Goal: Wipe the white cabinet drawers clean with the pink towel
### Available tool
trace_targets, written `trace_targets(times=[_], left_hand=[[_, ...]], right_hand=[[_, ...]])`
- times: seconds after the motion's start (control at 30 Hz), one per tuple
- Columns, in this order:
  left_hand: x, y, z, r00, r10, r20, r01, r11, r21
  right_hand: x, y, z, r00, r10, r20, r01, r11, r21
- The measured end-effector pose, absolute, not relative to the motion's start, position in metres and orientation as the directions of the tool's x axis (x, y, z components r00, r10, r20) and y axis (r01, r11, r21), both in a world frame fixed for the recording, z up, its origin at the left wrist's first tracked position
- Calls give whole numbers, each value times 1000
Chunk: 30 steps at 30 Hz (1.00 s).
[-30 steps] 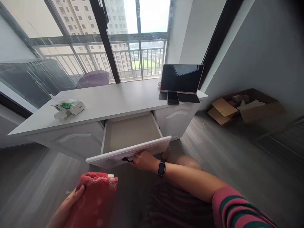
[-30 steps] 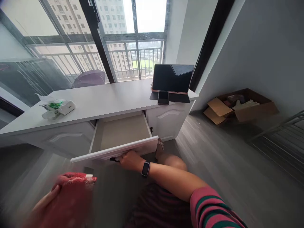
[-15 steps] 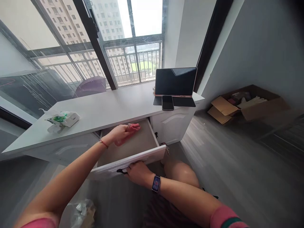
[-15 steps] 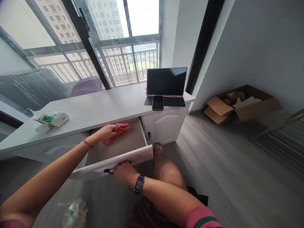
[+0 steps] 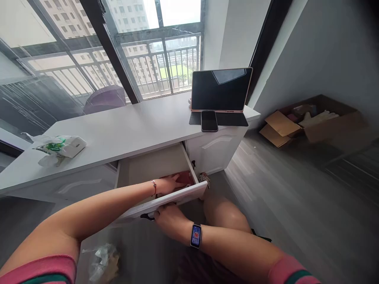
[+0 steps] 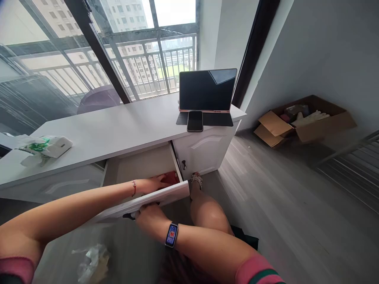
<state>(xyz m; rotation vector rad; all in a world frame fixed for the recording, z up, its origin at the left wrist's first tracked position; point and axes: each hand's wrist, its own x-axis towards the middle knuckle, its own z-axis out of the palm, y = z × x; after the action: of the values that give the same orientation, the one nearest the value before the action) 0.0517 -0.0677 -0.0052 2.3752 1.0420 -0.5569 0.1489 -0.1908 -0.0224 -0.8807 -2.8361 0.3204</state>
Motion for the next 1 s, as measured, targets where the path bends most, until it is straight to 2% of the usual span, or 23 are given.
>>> trace_targets(times=[0.17, 0.33, 0.43, 0.67, 0.83, 1.0], left_hand=[[57, -62, -17, 582, 591, -558, 759, -641, 113], [45, -32, -23, 608, 628, -486, 714, -700, -12], [39, -10, -28, 589, 674, -445, 734, -677, -54], [28, 37, -39, 494, 815, -302, 856, -517, 3], [25, 57, -39, 359, 903, -235, 933, -338, 126], [23, 60, -27, 372, 884, -282, 926, -332, 180]], right_hand=[[148, -194, -13, -812, 584, 18, 568, 795, -213], [147, -198, -16, -800, 599, 11, 585, 785, -203], [146, -198, -18, -807, 590, -4, 577, 787, -220], [144, -193, -16, -808, 587, -39, 576, 776, -257], [144, -190, -23, -814, 581, -6, 557, 778, -291], [149, -188, -25, -808, 589, -1, 561, 769, -305]])
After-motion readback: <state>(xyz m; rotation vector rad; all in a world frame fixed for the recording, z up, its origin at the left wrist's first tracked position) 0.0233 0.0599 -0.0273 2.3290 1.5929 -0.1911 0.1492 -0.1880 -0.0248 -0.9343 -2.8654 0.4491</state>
